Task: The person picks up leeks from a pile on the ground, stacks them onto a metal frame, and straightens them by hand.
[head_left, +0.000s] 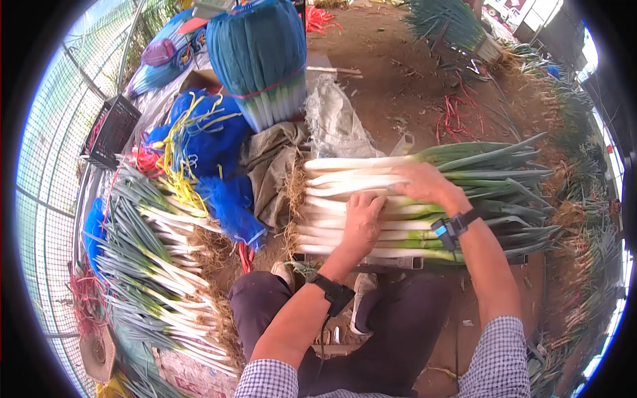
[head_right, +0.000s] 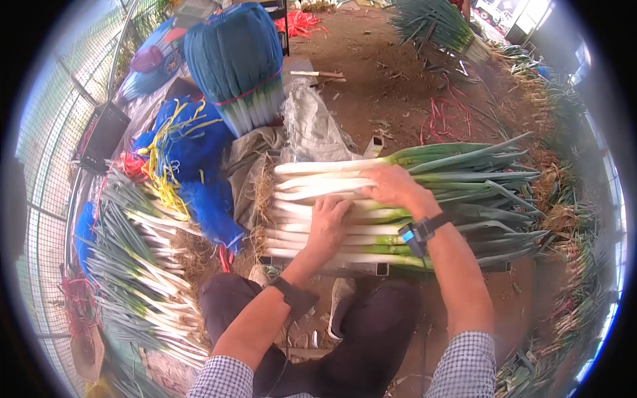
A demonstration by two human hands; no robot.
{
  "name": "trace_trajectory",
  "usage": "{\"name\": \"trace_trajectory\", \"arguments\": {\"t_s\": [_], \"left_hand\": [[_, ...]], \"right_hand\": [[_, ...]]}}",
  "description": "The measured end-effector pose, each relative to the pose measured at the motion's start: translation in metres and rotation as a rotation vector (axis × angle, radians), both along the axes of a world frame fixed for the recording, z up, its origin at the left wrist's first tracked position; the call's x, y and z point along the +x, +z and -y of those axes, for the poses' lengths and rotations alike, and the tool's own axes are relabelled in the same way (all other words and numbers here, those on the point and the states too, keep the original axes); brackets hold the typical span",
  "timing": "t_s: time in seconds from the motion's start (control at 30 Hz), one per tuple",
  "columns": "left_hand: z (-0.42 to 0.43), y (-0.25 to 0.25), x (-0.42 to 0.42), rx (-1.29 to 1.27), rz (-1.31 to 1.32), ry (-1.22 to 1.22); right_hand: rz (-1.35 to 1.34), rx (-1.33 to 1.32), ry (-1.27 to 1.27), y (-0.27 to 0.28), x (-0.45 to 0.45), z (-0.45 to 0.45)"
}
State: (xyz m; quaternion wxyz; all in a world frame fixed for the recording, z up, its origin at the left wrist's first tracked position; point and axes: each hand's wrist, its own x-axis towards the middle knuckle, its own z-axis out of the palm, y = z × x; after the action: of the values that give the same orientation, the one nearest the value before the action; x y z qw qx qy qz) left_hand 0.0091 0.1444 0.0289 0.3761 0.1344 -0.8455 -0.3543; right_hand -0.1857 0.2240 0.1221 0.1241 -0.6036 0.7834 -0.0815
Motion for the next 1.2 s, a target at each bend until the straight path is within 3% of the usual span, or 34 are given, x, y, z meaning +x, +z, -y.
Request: {"name": "trace_trajectory", "arguments": {"t_s": [0.1,0.3,0.37,0.47,0.57,0.6,0.7,0.77,0.83,1.07,1.2], "left_hand": [[-0.004,0.001,-0.001,0.0,-0.01,0.0],[0.003,0.0,0.012,-0.117,-0.018,0.0],[0.018,-0.005,0.009,-0.259,0.062,0.204],[0.052,0.005,-0.001,-0.313,0.351,0.202],[0.063,0.004,0.0,-0.271,0.265,0.126],[0.065,0.0,-0.002,-0.277,0.264,0.135],[0.066,0.0,-0.009,-0.284,0.31,0.179],[0.07,0.0,-0.017,-0.303,0.355,0.19],[0.066,-0.001,-0.015,-0.326,0.345,0.201],[0.062,0.001,-0.003,-0.342,0.429,0.124],[0.073,-0.007,-0.014,-0.286,0.542,0.097]], "right_hand": [[-0.148,-0.205,0.091,-0.003,-0.005,-0.017],[0.11,0.057,0.026,-0.018,0.007,-0.005],[0.191,0.082,-0.065,-0.01,0.016,-0.006],[0.123,0.074,-0.028,-0.017,0.009,-0.009],[0.015,0.112,-0.072,-0.012,0.012,-0.009],[-0.023,0.001,-0.071,-0.012,0.009,-0.015],[-0.384,0.199,-0.101,0.021,-0.02,-0.038],[-0.428,-0.234,-0.133,0.013,-0.04,-0.072],[-0.385,-0.118,-0.162,0.013,-0.04,-0.081],[-0.35,-0.145,-0.206,0.001,-0.021,-0.094],[-0.399,0.061,-0.199,-0.004,-0.036,-0.075]]}}
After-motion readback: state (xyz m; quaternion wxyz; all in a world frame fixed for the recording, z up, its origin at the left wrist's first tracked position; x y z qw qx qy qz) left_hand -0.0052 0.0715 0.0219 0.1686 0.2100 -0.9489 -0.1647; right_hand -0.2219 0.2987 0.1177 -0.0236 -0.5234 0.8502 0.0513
